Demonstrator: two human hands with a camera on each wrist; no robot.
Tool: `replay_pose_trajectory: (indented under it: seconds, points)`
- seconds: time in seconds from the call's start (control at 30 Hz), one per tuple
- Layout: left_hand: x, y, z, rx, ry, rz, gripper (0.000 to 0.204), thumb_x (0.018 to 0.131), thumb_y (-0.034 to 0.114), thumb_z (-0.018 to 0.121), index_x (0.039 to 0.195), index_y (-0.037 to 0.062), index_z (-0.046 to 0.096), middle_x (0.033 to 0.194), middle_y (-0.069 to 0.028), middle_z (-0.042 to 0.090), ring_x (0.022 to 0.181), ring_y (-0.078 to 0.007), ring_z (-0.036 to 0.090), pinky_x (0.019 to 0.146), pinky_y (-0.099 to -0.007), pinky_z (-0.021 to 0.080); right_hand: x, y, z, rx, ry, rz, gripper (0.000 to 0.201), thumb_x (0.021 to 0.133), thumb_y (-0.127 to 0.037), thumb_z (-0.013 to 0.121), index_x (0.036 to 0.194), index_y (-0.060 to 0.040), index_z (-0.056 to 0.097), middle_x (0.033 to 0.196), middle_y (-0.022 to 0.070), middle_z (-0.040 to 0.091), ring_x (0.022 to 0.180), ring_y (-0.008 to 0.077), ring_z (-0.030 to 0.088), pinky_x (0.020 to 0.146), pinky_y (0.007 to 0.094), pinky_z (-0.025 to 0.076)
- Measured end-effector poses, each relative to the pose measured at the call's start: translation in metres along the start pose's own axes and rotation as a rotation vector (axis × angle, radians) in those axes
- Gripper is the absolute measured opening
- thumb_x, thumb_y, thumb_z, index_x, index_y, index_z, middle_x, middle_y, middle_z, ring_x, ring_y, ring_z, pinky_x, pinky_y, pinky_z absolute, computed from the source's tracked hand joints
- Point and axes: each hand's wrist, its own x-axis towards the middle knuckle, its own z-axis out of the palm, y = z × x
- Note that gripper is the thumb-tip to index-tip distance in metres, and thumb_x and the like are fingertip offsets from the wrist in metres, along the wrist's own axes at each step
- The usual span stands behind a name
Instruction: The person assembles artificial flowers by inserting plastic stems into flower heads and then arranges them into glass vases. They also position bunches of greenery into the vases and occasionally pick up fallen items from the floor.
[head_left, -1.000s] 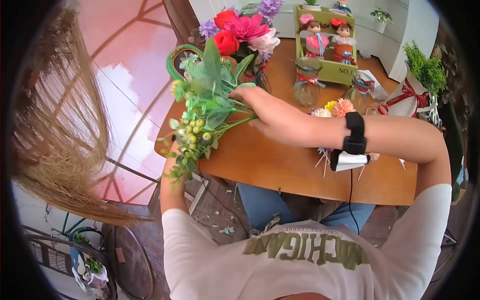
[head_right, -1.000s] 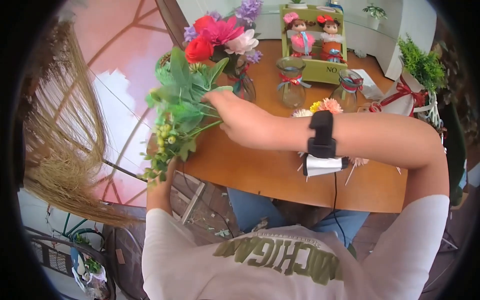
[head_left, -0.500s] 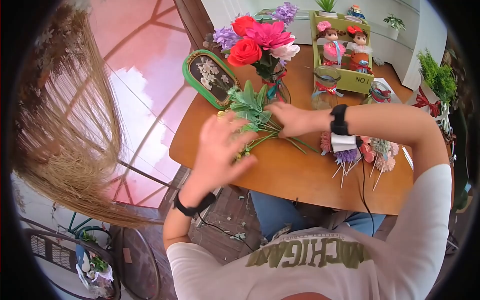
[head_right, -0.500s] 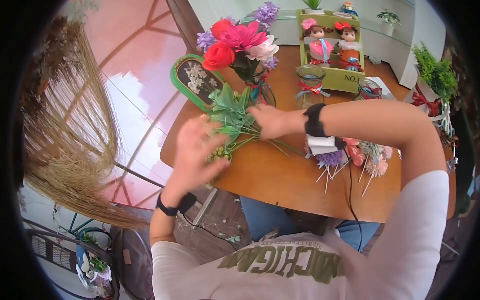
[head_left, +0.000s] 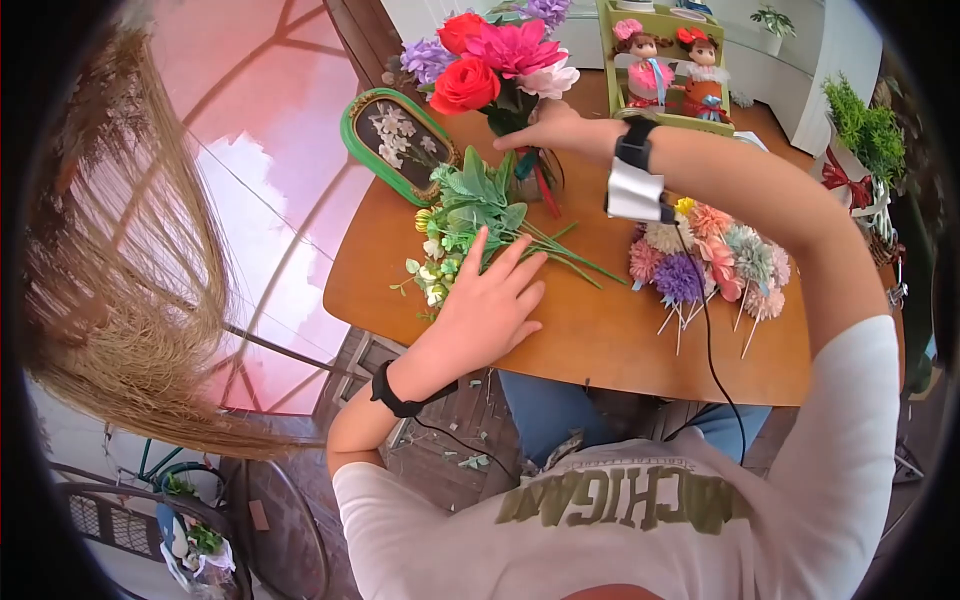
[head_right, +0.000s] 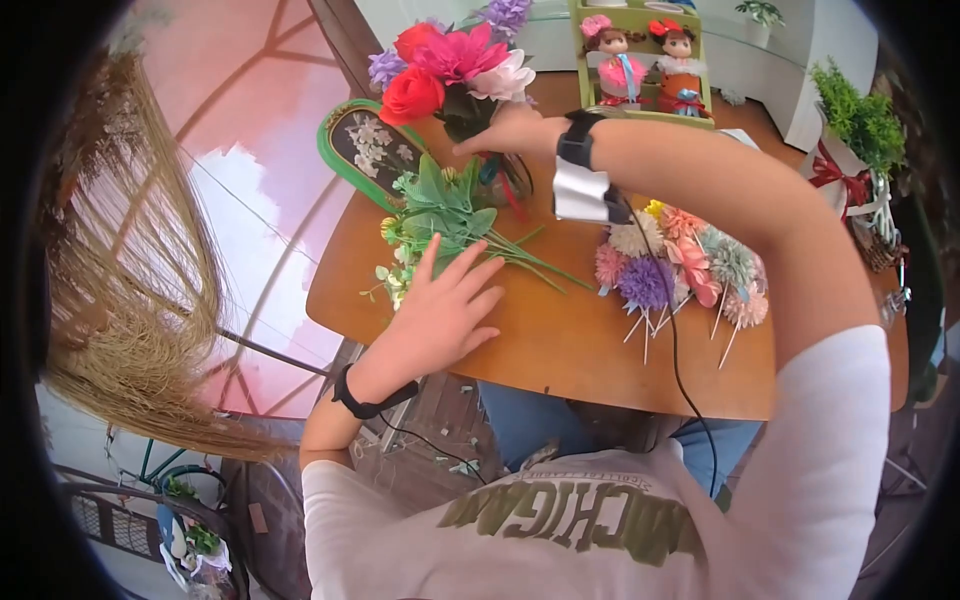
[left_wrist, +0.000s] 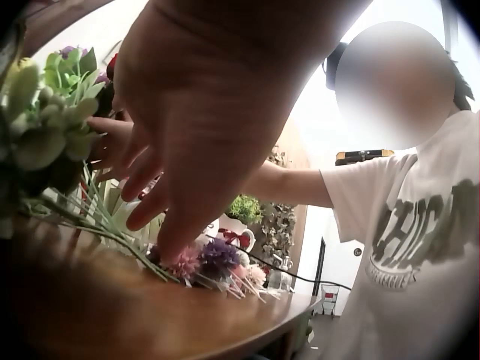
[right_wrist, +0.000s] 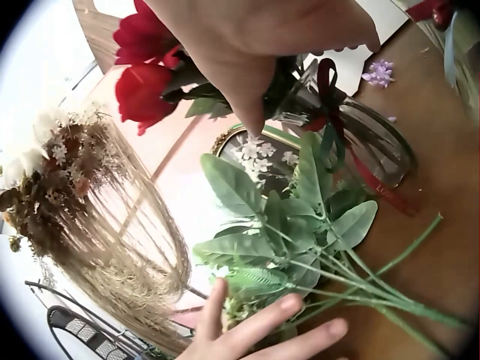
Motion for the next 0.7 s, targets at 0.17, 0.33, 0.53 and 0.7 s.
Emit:
replay_pose_trajectory:
  seconds: [0.17, 0.33, 0.53, 0.7]
  points:
    - [0.006, -0.028, -0.016, -0.182, 0.191, -0.097, 0.038, 0.086, 0.032, 0.078, 0.115, 0.0101, 0.068, 0.136, -0.0109, 0.059, 0.142, -0.0326, 0.044, 0.121, -0.0656, 0.022, 0.007, -0.003, 0.017, 0.321, 0.065, -0.088, 0.045, 0.073, -0.037, 0.09, 0.098, -0.0063, 0.069, 0.084, 0.0058, 0.071, 0.077, 0.014, 0.067, 0.071, 0.0314, 0.053]
    - [0.027, -0.07, -0.012, -0.165, 0.38, -0.286, 0.04, 0.087, 0.033, 0.077, 0.118, 0.0082, 0.068, 0.137, -0.0129, 0.06, 0.138, -0.0339, 0.048, 0.118, -0.0594, 0.03, 0.001, -0.005, 0.013, 0.519, 0.052, -0.028, 0.047, 0.077, -0.027, 0.088, 0.111, -0.0009, 0.07, 0.1, 0.0074, 0.074, 0.088, 0.0145, 0.071, 0.078, 0.0304, 0.055]
    - [0.076, -0.132, 0.008, -0.274, 0.422, -0.316, 0.055, 0.085, 0.038, 0.078, 0.123, 0.0011, 0.066, 0.132, -0.0219, 0.063, 0.127, -0.0411, 0.055, 0.111, -0.0466, 0.042, 0.027, 0.015, 0.01, 0.483, 0.149, -0.021, 0.038, 0.074, -0.025, 0.086, 0.094, 0.0047, 0.074, 0.087, 0.0121, 0.076, 0.07, 0.0167, 0.071, 0.063, 0.0308, 0.057]
    - [0.109, -0.156, 0.008, -1.048, 0.172, -0.619, 0.069, 0.087, 0.035, 0.078, 0.138, -0.0045, 0.054, 0.129, -0.0214, 0.063, 0.13, -0.0287, 0.055, 0.109, -0.0415, 0.042, 0.026, 0.004, 0.014, 0.452, 0.171, -0.086, 0.03, 0.074, -0.015, 0.084, 0.091, 0.0061, 0.072, 0.084, 0.0117, 0.074, 0.073, 0.0175, 0.072, 0.065, 0.0313, 0.057]
